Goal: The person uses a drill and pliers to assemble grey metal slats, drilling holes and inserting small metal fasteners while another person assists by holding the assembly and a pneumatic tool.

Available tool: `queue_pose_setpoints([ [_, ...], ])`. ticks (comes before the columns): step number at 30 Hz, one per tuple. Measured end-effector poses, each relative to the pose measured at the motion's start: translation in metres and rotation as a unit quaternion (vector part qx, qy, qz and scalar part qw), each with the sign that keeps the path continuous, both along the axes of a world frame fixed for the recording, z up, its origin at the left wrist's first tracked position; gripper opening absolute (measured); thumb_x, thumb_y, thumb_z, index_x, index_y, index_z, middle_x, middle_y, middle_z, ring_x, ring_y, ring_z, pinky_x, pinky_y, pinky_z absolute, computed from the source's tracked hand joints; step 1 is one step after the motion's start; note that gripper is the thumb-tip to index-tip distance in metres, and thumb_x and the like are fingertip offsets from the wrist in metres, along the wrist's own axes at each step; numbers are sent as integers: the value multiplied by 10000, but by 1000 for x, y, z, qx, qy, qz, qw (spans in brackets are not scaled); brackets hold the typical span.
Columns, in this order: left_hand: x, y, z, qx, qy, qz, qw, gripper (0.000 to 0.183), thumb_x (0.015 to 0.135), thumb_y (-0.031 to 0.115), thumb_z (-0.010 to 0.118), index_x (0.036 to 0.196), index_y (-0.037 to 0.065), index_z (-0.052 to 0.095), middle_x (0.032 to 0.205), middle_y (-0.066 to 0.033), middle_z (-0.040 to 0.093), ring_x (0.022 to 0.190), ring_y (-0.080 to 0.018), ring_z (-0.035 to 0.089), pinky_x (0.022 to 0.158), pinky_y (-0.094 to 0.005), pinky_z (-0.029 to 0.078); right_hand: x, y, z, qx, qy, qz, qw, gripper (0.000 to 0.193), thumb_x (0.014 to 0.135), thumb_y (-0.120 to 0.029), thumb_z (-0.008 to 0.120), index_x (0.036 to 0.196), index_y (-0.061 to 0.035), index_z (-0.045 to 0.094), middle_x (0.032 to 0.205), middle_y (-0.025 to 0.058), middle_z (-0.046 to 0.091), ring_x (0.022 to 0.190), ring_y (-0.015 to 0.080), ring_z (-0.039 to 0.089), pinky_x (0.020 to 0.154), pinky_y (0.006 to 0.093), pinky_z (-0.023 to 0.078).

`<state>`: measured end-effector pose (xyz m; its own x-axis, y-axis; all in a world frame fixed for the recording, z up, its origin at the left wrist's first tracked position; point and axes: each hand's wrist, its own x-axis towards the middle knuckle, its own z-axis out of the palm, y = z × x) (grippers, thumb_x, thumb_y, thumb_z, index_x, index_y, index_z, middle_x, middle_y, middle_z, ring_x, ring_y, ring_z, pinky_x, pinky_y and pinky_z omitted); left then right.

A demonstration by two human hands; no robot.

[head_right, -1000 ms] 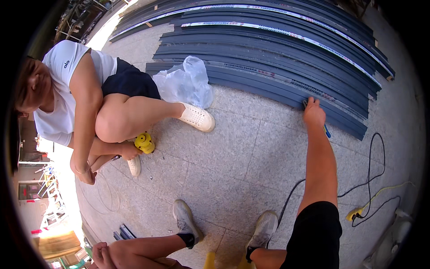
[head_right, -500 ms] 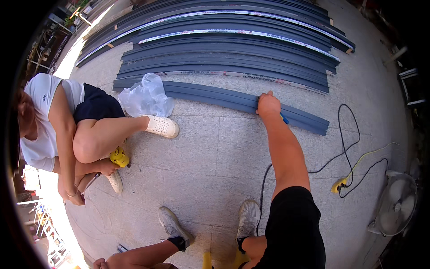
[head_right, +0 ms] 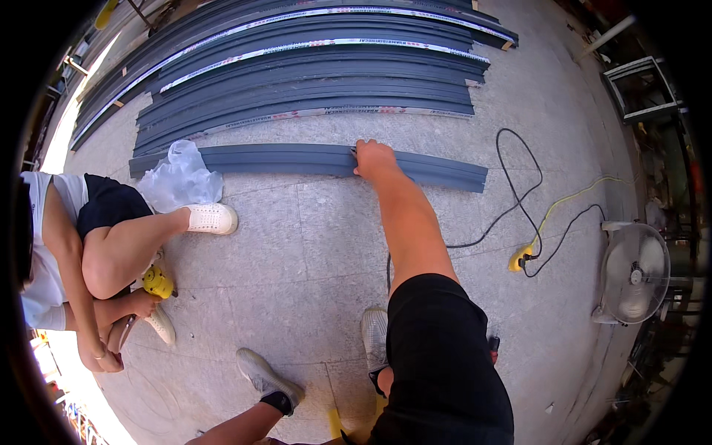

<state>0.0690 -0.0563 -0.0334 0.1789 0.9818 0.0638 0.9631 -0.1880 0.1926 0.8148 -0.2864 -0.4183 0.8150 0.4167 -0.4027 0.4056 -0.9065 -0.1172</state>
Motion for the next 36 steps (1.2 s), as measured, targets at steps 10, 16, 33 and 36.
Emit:
queue_pose_setpoints([
  [10, -1, -11, -27, 20, -163, -82, 983, 110, 975, -1, 576, 966, -44, 678, 927, -128, 686, 873, -217, 637, 821, -336, 506, -36, -177, 101, -30, -16, -5, 999, 767, 889, -368, 855, 1510, -43, 544, 1346, 238, 696, 1264, 427, 657, 1049, 503, 536],
  [16, 6, -31, -10, 18, -206, -153, 966, 137, 1018, -9, 572, 1057, -47, 698, 1041, -129, 717, 989, -237, 675, 936, -357, 539, -98, -301, 193, -28, -85, -33, 995, 732, 863, -359, 867, 1462, -43, 589, 1302, 224, 718, 1223, 417, 684, 1031, 503, 552],
  [33, 200, -170, -4, -42, -379, -592, 710, 450, 864, 49, 758, 1304, 68, 667, 1260, -162, 676, 1206, -384, 627, 1048, -471, 520, -359, -449, 486, -97, -467, -42, 878, 779, 919, -149, 800, 1606, -171, 433, 1695, 80, 428, 1047, 391, 756, 803, 472, 629],
  [36, 241, -216, -14, -48, -393, -618, 679, 708, 842, 74, 797, 1502, 89, 544, 1427, -194, 567, 1322, -403, 552, 1110, -488, 502, -395, -426, 527, -112, -501, -13, 858, 781, 930, -139, 787, 1619, -193, 425, 1728, 36, 389, 1109, 383, 742, 817, 464, 629],
])
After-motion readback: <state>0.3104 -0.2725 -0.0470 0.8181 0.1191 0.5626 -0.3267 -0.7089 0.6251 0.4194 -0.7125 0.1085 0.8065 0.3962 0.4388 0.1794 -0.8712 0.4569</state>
